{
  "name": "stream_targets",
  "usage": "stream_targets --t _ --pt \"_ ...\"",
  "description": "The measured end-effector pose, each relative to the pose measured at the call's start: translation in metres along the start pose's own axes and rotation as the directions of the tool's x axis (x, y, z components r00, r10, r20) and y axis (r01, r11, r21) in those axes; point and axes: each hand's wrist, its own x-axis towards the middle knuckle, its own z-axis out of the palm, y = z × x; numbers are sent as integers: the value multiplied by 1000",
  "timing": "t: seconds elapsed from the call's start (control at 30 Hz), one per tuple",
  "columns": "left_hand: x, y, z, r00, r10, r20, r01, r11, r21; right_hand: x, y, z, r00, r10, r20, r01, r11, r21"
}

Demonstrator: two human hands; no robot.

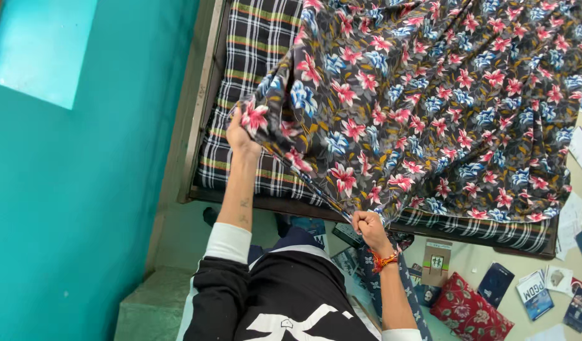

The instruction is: The person spreads a floral patterned bedspread across a bed, pulling and smoothing the edges by hand to align it with the mattress.

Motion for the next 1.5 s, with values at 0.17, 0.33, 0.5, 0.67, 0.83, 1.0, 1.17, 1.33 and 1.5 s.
stream_targets --t 0.17,0.33,0.5,0.67,0.83,1.0,1.17,1.33,1.5 --pt "-20 128 -52 982 184 -30 -181 980 86 61 63 83 998 -33 -45 5 858 -514" --pt "-67 214 -148 932 358 60 -350 845 404 122 65 181 969 147 -196 -239 395 -887" --pt "-113 173 -219 969 217 120 -241 718 653 137 11 273 999 24 -27 -36 628 -777" --pt "-144 112 -177 944 -325 50 259 829 495 144 -44 374 953 -261 -157 90 732 -675" --pt "-129 110 -132 866 -498 51 403 754 518 144 -87 359 926 -211 -313 -27 791 -612" --pt "-116 115 -88 878 -465 110 295 709 640 145 -107 348 901 -218 -376 -24 839 -544" --pt "-43 162 -31 916 -396 -65 392 850 351 139 -113 335 873 -395 -285 148 772 -618" --pt "23 268 26 988 -140 63 115 947 300 115 -116 313 906 -286 -313 73 832 -550" --pt "5 362 24 990 65 125 -103 939 328 121 -64 310 968 -125 -217 -13 840 -542"
